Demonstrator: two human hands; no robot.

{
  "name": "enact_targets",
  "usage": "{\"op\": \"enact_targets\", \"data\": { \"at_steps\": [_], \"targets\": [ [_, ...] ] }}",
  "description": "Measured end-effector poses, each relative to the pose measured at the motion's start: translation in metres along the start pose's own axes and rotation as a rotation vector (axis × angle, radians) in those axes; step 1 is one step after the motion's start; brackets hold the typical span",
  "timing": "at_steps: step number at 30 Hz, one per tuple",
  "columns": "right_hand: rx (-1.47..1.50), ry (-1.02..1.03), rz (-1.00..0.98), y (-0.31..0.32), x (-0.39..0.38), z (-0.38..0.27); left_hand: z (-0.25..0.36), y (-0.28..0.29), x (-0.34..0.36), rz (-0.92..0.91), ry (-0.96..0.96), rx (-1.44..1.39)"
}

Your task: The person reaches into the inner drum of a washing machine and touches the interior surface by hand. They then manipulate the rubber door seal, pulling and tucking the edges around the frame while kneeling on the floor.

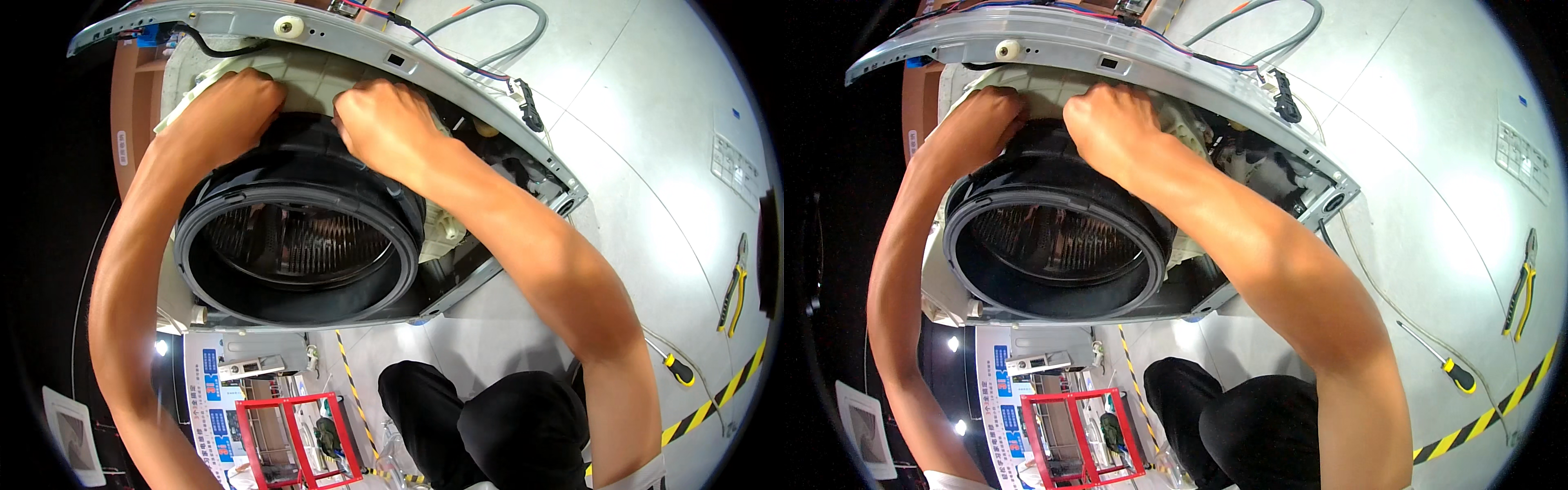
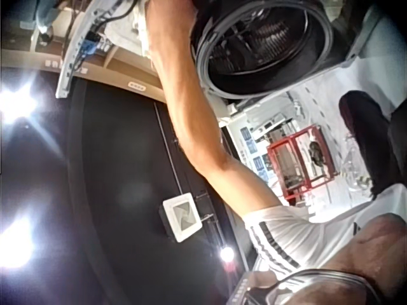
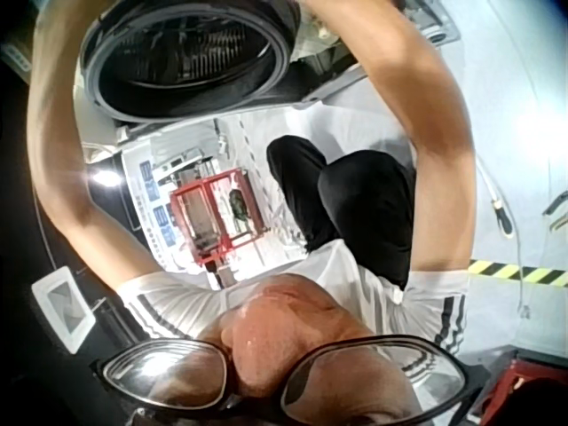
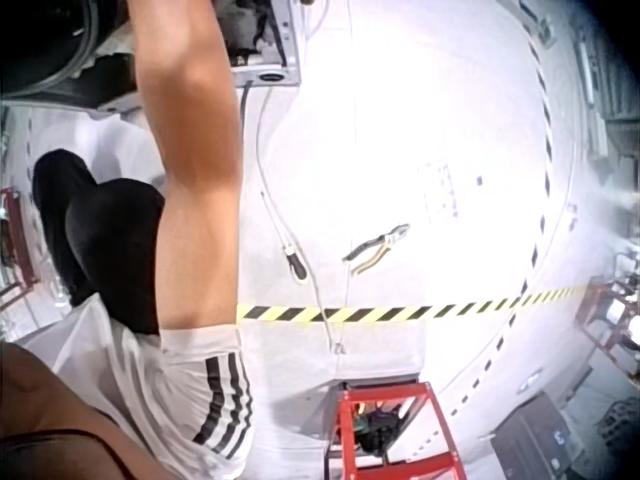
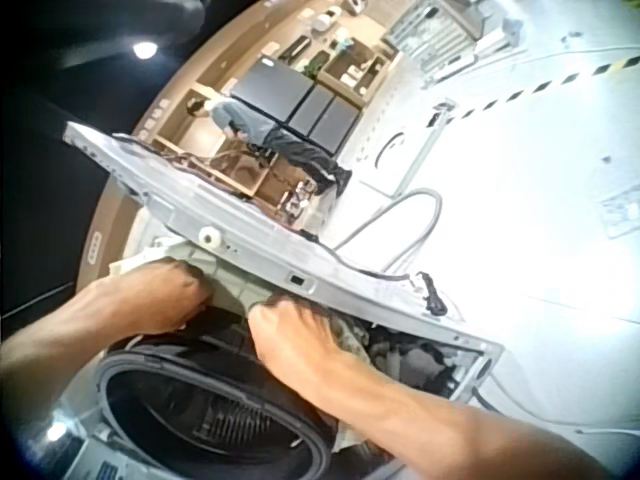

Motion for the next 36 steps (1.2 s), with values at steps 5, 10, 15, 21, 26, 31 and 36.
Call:
{"op": "enact_targets", "data": {
  "at_steps": [5,10,15,21,26,31,36],
  "targets": [
    [0.021,0.022,0.119,0.011,-0.005,0.002,0.001,0.010,0.001,0.099,0.038,-0.112],
    [-0.008,-0.090,0.088,-0.004,0.002,0.011,-0.012,0.002,0.006,0.082,-0.011,-0.113],
    [0.185,-0.021,0.164,0.025,-0.035,0.011,-0.016,0.004,-0.020,0.224,0.134,-0.138],
    [0.576,-0.769,0.135,0.056,-0.149,0.064,-0.026,0.029,-0.050,0.317,0.415,-0.254],
    [0.741,-1.078,-0.083,0.013,-0.225,0.088,-0.041,-0.005,-0.077,0.318,0.459,-0.436],
    [0.490,-0.798,-0.123,-0.016,-0.216,0.075,-0.059,-0.011,-0.089,0.310,0.527,-0.527],
    [0.333,-0.673,-0.047,-0.031,-0.208,0.076,-0.044,-0.003,-0.118,0.415,0.410,-0.405]
  ]
}}
Point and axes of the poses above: each hand's wrist, its own x-axis towards the middle knuckle, its own y-axis out of the back of the hand, z = x × y, the point moved 9 cm from there along x, towards the middle knuckle, and after that the axes turned 15 degrees about z, right-handed, at the moved point
